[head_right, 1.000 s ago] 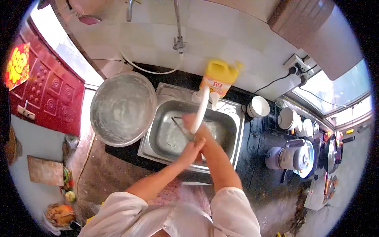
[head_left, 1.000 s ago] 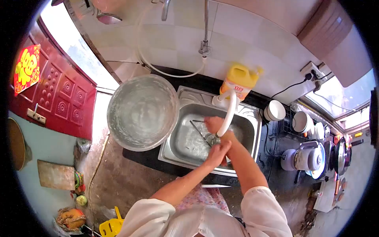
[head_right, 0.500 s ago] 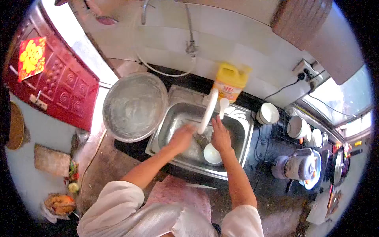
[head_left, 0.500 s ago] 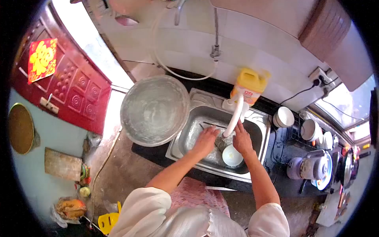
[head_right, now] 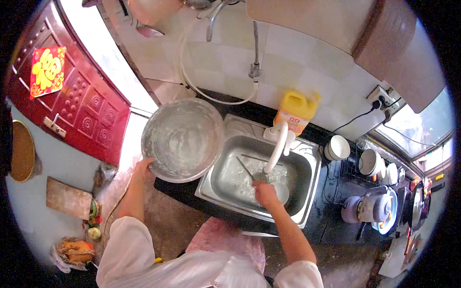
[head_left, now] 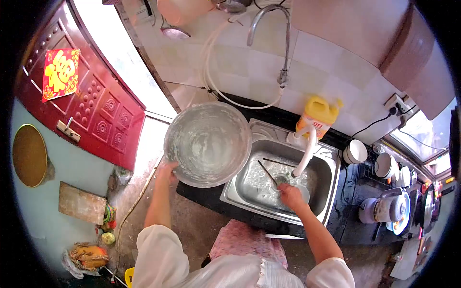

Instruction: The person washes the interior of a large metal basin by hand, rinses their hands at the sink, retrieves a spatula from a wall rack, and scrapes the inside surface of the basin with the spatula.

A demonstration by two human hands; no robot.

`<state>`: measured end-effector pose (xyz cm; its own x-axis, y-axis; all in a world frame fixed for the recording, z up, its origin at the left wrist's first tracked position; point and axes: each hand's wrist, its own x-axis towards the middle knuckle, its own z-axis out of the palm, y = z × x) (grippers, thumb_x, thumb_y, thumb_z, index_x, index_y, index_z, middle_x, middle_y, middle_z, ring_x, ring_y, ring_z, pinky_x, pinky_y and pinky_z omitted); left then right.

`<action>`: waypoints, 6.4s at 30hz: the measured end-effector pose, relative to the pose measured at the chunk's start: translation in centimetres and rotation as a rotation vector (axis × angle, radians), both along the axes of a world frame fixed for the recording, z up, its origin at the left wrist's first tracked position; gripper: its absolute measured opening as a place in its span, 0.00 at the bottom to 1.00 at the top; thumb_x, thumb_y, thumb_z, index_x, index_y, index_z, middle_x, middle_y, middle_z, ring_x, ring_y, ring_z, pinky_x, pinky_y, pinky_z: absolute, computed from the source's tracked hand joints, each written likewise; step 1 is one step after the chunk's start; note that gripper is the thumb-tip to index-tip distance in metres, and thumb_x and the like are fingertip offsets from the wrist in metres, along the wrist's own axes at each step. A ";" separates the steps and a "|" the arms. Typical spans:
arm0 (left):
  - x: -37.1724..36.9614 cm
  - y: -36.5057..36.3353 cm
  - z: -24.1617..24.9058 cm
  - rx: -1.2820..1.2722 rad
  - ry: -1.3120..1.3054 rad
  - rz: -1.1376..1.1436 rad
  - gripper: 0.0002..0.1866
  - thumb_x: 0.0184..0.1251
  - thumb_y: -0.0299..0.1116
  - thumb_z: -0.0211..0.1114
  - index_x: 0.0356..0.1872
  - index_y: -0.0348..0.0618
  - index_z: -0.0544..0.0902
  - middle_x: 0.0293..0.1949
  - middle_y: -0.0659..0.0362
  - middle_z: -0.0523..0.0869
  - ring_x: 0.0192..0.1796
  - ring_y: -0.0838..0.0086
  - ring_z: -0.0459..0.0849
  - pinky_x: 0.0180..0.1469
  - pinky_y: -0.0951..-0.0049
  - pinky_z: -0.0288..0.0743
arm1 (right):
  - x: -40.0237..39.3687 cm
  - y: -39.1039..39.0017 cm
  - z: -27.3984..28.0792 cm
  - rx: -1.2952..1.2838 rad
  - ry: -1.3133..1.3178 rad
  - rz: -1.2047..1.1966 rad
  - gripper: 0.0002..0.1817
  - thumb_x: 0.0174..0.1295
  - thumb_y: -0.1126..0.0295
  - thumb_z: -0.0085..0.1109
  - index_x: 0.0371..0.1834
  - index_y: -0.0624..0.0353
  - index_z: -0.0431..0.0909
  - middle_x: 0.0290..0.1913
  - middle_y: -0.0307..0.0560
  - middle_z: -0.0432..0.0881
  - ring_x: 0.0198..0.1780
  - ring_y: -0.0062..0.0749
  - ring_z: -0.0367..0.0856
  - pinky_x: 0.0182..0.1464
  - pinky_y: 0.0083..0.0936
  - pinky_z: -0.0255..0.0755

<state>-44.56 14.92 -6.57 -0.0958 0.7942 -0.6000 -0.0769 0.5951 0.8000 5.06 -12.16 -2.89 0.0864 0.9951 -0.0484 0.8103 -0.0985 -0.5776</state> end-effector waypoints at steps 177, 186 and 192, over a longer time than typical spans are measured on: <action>31.3 -31.9 9.6 0.592 0.058 -0.619 0.18 0.51 0.24 0.53 0.45 0.29 0.79 0.37 0.49 0.85 0.40 0.69 0.81 0.47 0.71 0.72 | -2.1 -24.5 3.1 -0.418 -0.176 -0.456 0.32 0.69 0.52 0.39 0.65 0.70 0.61 0.69 0.68 0.57 0.73 0.55 0.52 0.72 0.41 0.49; 31.6 -32.6 9.8 0.589 0.180 -0.621 0.18 0.52 0.24 0.54 0.46 0.31 0.79 0.38 0.51 0.86 0.41 0.72 0.81 0.48 0.72 0.72 | -13.7 -18.4 4.3 -0.125 0.798 -0.387 0.34 0.72 0.47 0.32 0.71 0.64 0.54 0.73 0.62 0.51 0.75 0.50 0.47 0.75 0.36 0.40; 29.9 -31.1 8.7 0.520 0.102 -0.621 0.17 0.54 0.23 0.55 0.47 0.31 0.80 0.36 0.58 0.86 0.39 0.74 0.81 0.45 0.73 0.73 | -5.3 -27.7 7.6 -0.527 -0.113 -0.301 0.26 0.65 0.51 0.47 0.46 0.67 0.75 0.50 0.58 0.77 0.59 0.53 0.70 0.61 0.46 0.62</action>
<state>-14.63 -16.15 2.16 0.4195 0.8949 -0.1521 0.2332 0.0558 0.9708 -0.26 -39.86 4.70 0.3927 0.7709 -0.5014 0.7560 -0.5811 -0.3013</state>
